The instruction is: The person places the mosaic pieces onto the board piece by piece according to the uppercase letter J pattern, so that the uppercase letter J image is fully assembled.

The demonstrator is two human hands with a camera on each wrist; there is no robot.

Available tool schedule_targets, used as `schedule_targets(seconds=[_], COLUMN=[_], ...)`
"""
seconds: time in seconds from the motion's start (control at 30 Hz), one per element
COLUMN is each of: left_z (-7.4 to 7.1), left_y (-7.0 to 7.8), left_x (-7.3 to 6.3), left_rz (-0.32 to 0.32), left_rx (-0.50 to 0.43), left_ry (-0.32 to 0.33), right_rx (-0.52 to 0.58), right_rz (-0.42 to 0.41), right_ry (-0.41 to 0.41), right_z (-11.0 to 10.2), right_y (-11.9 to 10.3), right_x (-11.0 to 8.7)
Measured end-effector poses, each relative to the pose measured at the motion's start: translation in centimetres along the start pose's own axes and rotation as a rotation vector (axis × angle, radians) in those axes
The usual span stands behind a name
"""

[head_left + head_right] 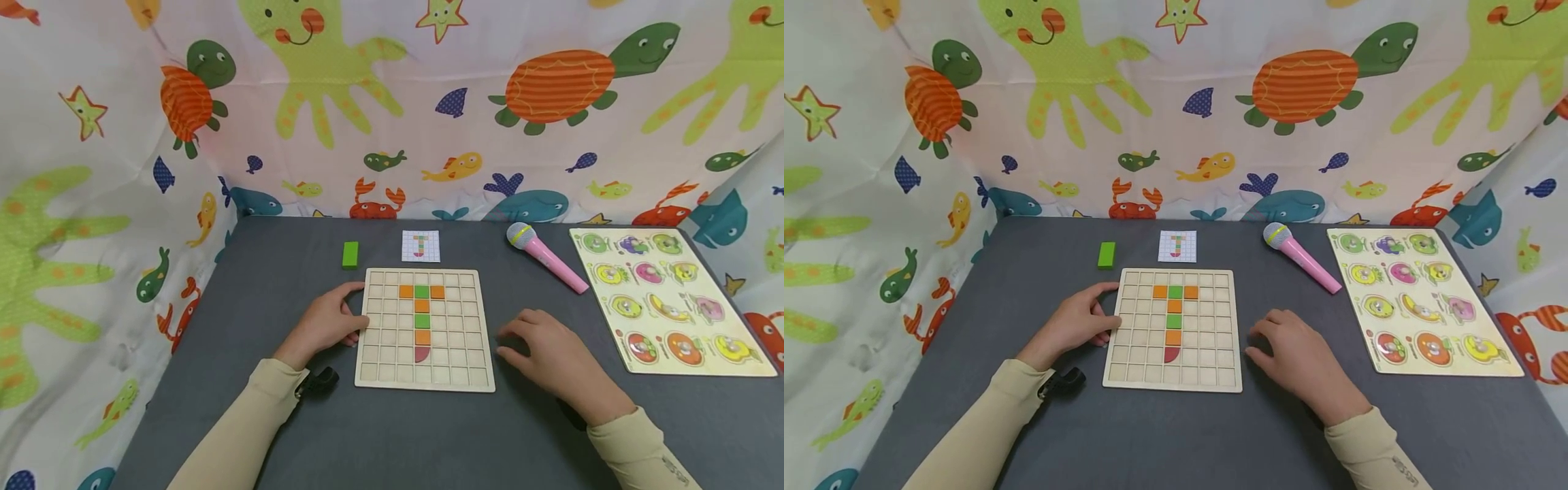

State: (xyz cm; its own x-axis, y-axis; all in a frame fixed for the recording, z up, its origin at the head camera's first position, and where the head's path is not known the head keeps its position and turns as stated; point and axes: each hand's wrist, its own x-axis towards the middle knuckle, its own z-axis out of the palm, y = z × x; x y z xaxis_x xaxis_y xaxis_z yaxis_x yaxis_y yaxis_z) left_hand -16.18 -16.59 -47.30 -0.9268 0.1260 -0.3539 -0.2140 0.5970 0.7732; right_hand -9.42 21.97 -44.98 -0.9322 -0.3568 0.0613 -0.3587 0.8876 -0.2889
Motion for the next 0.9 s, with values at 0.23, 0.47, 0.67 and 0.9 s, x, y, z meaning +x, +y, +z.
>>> schedule_targets(seconds=[0.23, 0.47, 0.67, 0.9], left_z=[0.1, -0.1, 0.0, 0.0], left_y=[-0.1, -0.1, 0.0, 0.0], left_x=[0.1, 0.1, 0.1, 0.0], left_rz=[-0.008, -0.007, -0.007, -0.014], left_rx=[0.0, 0.0, 0.014, 0.006], left_ry=[-0.002, 0.006, 0.01, 0.007], right_rx=[-0.033, -0.031, -0.037, -0.029], right_rz=[0.09, 0.137, 0.115, 0.077], right_ry=[-0.018, -0.044, -0.033, -0.046], right_z=[-1.0, -0.9, -0.4, 0.1], right_y=[2.9, 4.2, 4.1, 3.2], right_x=[-1.8, -2.2, -1.4, -0.4])
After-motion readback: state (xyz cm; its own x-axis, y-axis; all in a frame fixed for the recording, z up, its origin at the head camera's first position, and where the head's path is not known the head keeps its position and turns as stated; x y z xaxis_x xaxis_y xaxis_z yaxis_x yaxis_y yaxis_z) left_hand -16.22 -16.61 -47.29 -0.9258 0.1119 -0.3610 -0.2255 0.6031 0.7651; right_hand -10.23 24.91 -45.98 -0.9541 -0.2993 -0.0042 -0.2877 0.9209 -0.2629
